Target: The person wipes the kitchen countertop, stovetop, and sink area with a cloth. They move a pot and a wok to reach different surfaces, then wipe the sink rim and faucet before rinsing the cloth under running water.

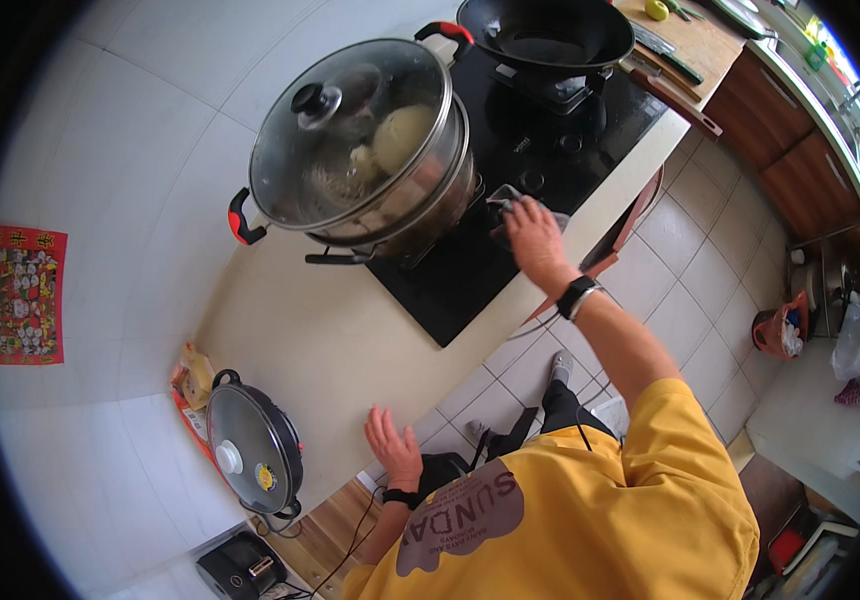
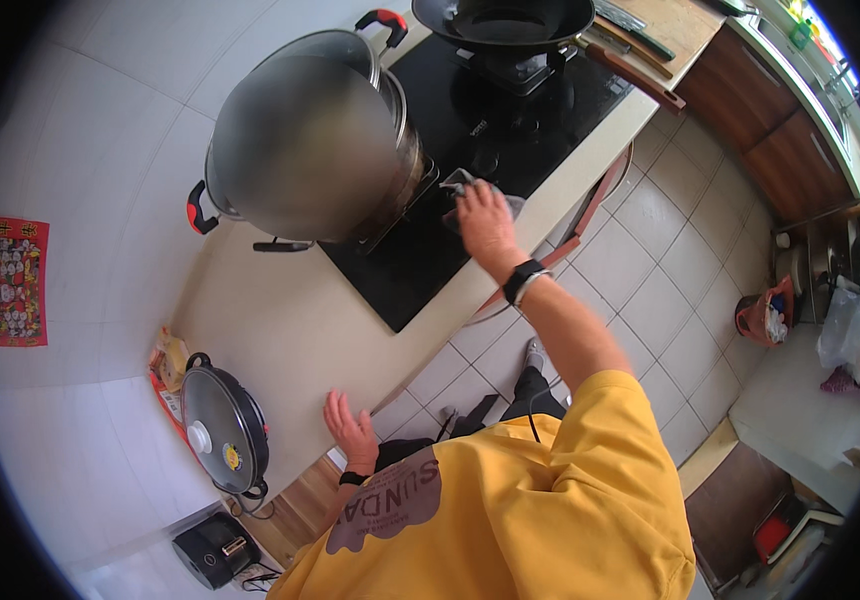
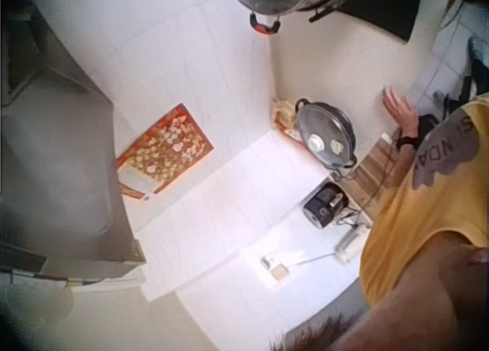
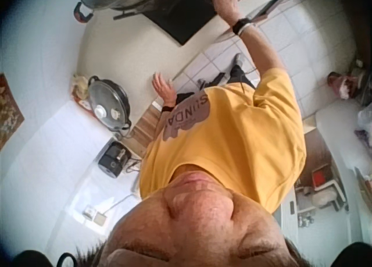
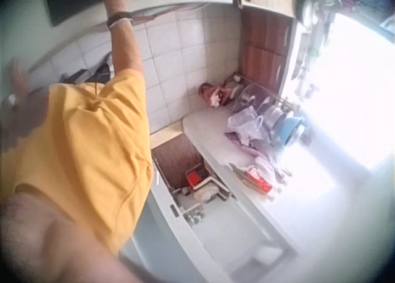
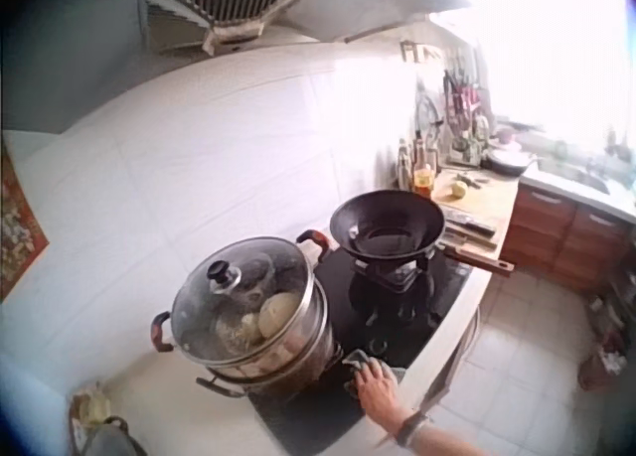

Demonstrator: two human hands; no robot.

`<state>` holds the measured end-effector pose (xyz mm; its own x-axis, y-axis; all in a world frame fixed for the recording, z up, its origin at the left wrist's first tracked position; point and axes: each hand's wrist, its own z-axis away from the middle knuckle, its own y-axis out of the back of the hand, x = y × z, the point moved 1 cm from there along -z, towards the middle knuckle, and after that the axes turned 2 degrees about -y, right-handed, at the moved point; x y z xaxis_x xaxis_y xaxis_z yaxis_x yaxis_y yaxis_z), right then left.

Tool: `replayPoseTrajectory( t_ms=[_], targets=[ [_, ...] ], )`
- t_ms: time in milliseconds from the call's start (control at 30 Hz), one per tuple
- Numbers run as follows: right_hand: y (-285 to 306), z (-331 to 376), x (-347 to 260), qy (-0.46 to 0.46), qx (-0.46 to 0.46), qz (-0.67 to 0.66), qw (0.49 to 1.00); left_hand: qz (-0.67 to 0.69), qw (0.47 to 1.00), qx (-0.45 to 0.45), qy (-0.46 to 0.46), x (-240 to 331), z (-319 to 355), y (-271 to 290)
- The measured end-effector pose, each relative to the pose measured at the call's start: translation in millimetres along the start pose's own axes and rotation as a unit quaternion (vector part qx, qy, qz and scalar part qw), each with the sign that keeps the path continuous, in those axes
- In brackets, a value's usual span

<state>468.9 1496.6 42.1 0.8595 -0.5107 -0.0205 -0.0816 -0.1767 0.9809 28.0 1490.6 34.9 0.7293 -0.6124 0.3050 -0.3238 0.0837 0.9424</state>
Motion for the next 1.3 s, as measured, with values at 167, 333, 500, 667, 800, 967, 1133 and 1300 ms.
replayPoseTrajectory(
  t_ms=[167, 333, 500, 667, 800, 967, 1133, 1300],
  targets=[
    [-16.2, -23.2, -30.0, 0.118, 0.013, -0.034, 0.992, 0.01, 0.998, -0.008, -0.066, 56.9, -48.6, -27.4],
    [-14.8, -8.4, -0.7, 0.082, 0.048, -0.068, 0.993, -0.021, 0.999, 0.005, -0.043, 76.9, -81.3, -51.2],
    [-2.5, 15.0, 59.9, 0.085, 0.003, -0.045, 0.995, -0.041, 0.998, 0.041, 0.009, 78.8, -100.0, -63.7],
    [-2.3, 8.2, 122.3, 0.012, -0.022, -0.036, 0.999, -0.05, 0.997, 0.063, -0.008, 79.5, -99.8, -64.6],
    [9.0, 3.8, 106.1, -0.017, 0.032, -0.003, 0.999, -0.051, 0.997, 0.057, -0.007, 80.5, -98.7, -63.8],
    [14.1, 28.9, 58.9, 0.149, 0.0, -0.016, 0.989, -0.049, 0.997, 0.057, -0.012, 82.7, -99.6, -62.5],
    [12.3, -3.1, 127.4, 0.074, -0.031, -0.087, 0.993, -0.05, 0.998, 0.045, 0.002, 83.8, -99.4, -62.5],
    [25.1, -64.7, 131.3, 0.176, -0.065, -0.035, 0.982, -0.046, 0.998, 0.033, 0.014, 86.0, -101.1, -59.5]
  ],
)
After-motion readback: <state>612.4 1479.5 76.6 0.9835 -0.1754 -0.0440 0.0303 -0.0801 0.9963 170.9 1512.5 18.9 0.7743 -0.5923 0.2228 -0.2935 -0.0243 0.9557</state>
